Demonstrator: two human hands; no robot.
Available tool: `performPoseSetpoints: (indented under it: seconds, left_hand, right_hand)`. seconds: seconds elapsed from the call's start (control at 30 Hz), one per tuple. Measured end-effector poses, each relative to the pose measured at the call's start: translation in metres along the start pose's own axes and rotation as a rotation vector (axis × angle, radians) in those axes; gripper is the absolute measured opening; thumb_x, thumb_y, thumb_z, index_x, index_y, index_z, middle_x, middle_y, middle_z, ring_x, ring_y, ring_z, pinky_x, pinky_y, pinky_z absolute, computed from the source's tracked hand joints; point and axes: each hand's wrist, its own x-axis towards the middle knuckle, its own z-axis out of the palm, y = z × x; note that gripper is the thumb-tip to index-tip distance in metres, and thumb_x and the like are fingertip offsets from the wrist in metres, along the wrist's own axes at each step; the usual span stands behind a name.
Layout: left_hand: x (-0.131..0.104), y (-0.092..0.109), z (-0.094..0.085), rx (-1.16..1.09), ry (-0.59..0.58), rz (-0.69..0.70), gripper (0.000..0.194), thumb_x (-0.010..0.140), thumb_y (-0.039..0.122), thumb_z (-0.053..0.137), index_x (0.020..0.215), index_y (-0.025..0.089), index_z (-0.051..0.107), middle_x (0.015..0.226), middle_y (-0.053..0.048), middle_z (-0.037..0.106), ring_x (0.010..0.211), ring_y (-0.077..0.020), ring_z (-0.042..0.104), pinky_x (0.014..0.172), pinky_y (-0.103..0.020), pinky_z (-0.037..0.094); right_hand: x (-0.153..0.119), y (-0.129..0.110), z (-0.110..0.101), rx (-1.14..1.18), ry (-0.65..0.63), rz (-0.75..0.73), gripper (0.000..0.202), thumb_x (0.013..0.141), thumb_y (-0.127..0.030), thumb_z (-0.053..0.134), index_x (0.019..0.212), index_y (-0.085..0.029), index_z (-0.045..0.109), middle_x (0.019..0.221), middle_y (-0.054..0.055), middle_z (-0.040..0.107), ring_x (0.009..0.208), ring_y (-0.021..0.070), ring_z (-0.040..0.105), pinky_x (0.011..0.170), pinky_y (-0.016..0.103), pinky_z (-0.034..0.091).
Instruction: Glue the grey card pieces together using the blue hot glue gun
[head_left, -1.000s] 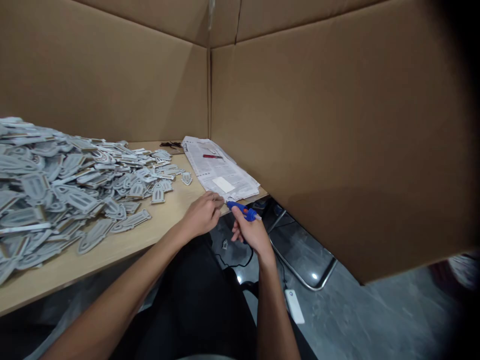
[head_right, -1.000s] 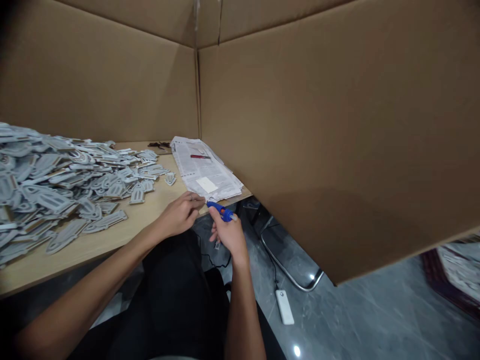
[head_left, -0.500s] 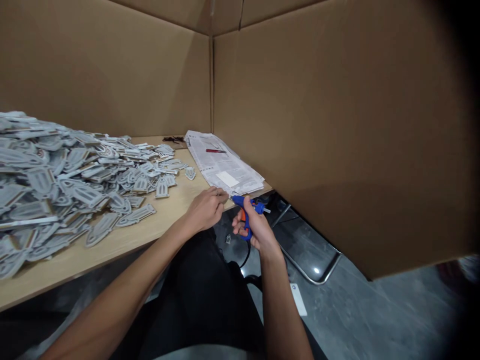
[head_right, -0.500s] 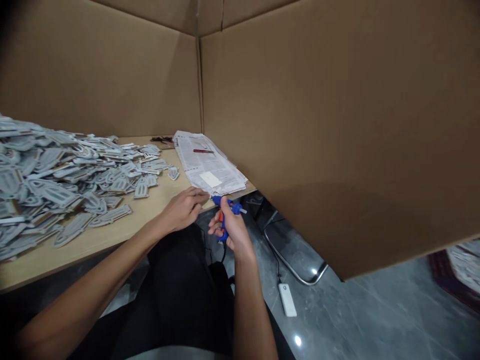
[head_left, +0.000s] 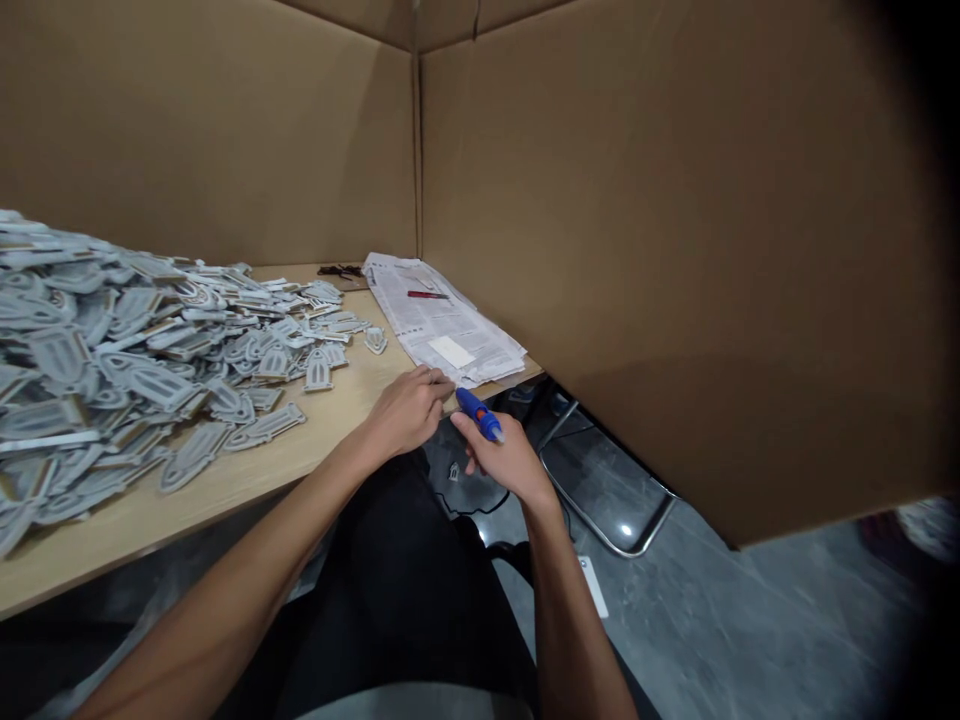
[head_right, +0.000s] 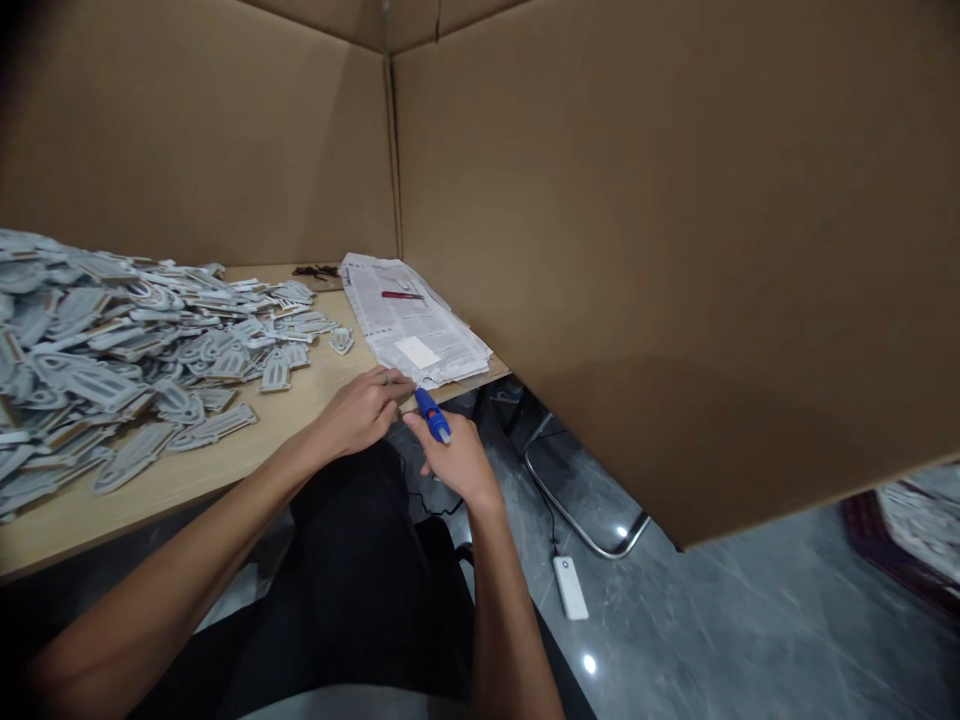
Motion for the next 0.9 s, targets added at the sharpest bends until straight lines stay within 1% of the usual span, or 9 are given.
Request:
performPoseSetpoints:
  seconds: [0.1,0.27,0.37,0.47,0.57,0.63,0.7,0.77,0.9]
  left_hand:
    - [0.0,-0.003,0.001,-0.003,-0.002,0.012,0.043,0.091,0.009,0.041,0.118,0.017,0.074,0.117,-0.013,0.069,0.117,-0.0312,0.058,0.105,-0.048,0.047]
    - [0.001,-0.008,0.003,-0.076,0.01,0.004,0.052,0.091,0.01,0.038,0.129,0.016,0.072,0.122,-0.013,0.069,0.117,-0.0292,0.059,0.108,-0.047,0.046]
    - [0.002,-0.01,0.002,-0.135,0.018,-0.005,0.054,0.091,0.01,0.036,0.13,0.017,0.073,0.12,-0.011,0.07,0.115,-0.027,0.059,0.108,-0.045,0.046]
    - [0.004,-0.01,0.002,-0.149,0.01,-0.004,0.054,0.09,0.01,0.037,0.129,0.014,0.074,0.121,-0.012,0.071,0.116,-0.0273,0.058,0.109,-0.046,0.045]
    - [0.004,-0.011,0.002,-0.155,-0.006,-0.004,0.054,0.089,0.009,0.037,0.13,0.013,0.073,0.122,-0.013,0.071,0.116,-0.028,0.058,0.109,-0.048,0.045]
    - [0.004,-0.011,0.003,-0.152,-0.006,0.0,0.055,0.089,0.009,0.037,0.131,0.012,0.072,0.123,-0.013,0.071,0.116,-0.0277,0.058,0.109,-0.047,0.045]
    - [0.004,-0.012,0.004,-0.143,0.0,0.004,0.055,0.089,0.008,0.037,0.132,0.012,0.072,0.124,-0.013,0.07,0.117,-0.0272,0.057,0.109,-0.046,0.045]
    - [0.003,-0.011,0.004,-0.134,-0.005,0.006,0.056,0.088,0.007,0.037,0.132,0.013,0.071,0.125,-0.013,0.07,0.118,-0.0269,0.057,0.11,-0.046,0.044]
    - [0.003,-0.007,0.002,-0.122,-0.012,-0.014,0.056,0.088,0.007,0.038,0.132,0.013,0.072,0.127,-0.012,0.07,0.12,-0.0272,0.057,0.11,-0.046,0.045]
  right_hand:
    - [-0.003,0.001,-0.005,-0.016,-0.028,-0.024,0.048,0.101,-0.058,0.061,0.07,-0.021,0.058,0.055,-0.001,0.064,0.047,0.0185,0.067,0.048,0.021,0.044]
    - [-0.002,0.006,-0.006,0.047,-0.055,0.078,0.057,0.098,-0.067,0.06,0.067,-0.019,0.062,0.054,0.003,0.065,0.042,0.0158,0.061,0.044,0.021,0.043]
    - [0.001,0.011,-0.003,0.194,-0.078,0.143,0.063,0.093,-0.074,0.062,0.065,-0.017,0.063,0.052,0.005,0.064,0.041,0.0152,0.059,0.04,0.02,0.039]
    - [0.003,0.013,0.001,0.406,-0.081,0.206,0.066,0.085,-0.079,0.068,0.064,-0.017,0.061,0.055,0.006,0.063,0.043,0.0159,0.061,0.036,0.019,0.034]
    - [0.004,0.01,0.003,0.596,-0.077,0.269,0.067,0.077,-0.081,0.074,0.064,-0.017,0.057,0.06,0.007,0.065,0.043,0.015,0.061,0.034,0.018,0.031]
    - [0.003,0.007,0.004,0.696,-0.07,0.311,0.067,0.077,-0.08,0.076,0.065,-0.017,0.056,0.063,0.008,0.066,0.044,0.0147,0.061,0.034,0.017,0.03]
    - [0.003,0.001,0.003,0.779,-0.067,0.348,0.064,0.081,-0.076,0.076,0.065,-0.017,0.055,0.063,0.009,0.066,0.045,0.0146,0.062,0.034,0.016,0.031]
    - [0.003,-0.006,0.004,0.855,-0.05,0.398,0.062,0.089,-0.07,0.073,0.065,-0.017,0.054,0.063,0.009,0.066,0.046,0.0138,0.061,0.034,0.015,0.032]
    - [0.005,-0.022,0.005,1.027,0.025,0.54,0.061,0.106,-0.059,0.055,0.064,-0.016,0.054,0.063,0.006,0.062,0.045,0.0088,0.055,0.033,0.012,0.032]
